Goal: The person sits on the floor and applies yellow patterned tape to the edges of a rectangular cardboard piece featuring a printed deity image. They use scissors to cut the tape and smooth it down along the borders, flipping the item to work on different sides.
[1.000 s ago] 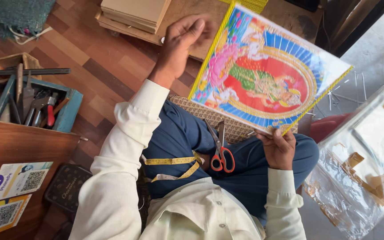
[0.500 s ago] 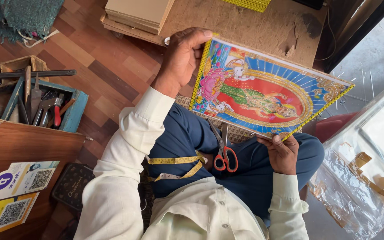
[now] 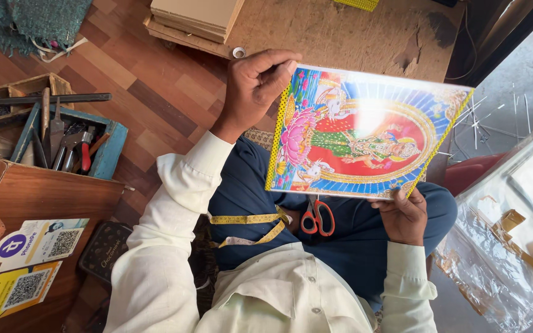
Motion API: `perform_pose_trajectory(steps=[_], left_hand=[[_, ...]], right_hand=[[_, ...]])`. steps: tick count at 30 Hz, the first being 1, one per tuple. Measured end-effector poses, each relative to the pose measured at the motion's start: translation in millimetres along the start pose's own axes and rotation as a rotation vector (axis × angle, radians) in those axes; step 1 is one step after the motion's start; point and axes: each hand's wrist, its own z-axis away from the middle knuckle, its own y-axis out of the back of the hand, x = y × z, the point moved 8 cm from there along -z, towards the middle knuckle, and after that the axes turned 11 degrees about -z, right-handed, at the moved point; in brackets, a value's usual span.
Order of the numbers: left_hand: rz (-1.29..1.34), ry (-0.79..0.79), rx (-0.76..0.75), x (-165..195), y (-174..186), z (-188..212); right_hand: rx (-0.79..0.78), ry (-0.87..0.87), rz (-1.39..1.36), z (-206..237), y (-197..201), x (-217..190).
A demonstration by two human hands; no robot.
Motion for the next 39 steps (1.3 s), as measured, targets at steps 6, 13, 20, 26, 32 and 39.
perform_pose_trajectory(steps=[6,13,20,26,32,39], left_hand=[[0.090,0.094,-0.003,-10.6,3.7,4.3],[0.229,0.344,0.110,-71.2,-14.8,22.4],[0.234,0.275,0.144,-144.6,-36.6,27.2],[0.779,0.566,-0.008,-208.4,-80.9,48.5],[0.639,0.675,-0.141,-239.3,-117.1,101.5],[0.680,1.024,-0.048,-318.1,-141.7,105.9]], right_hand=[[0.013,0.005,0.021,1.1,2.7,0.8],[0.116,-0.041,0.127,0.1,6.7,-2.0],[0.128,-0.059,0.121,-9.8,5.4,5.8],[0.161,-0.070,0.091,-41.2,6.1,12.4],[0.287,-0.129,0.061,-103.2,38.6,15.6],[0.432,-0.342,-0.004,-200.3,94.6,59.7]])
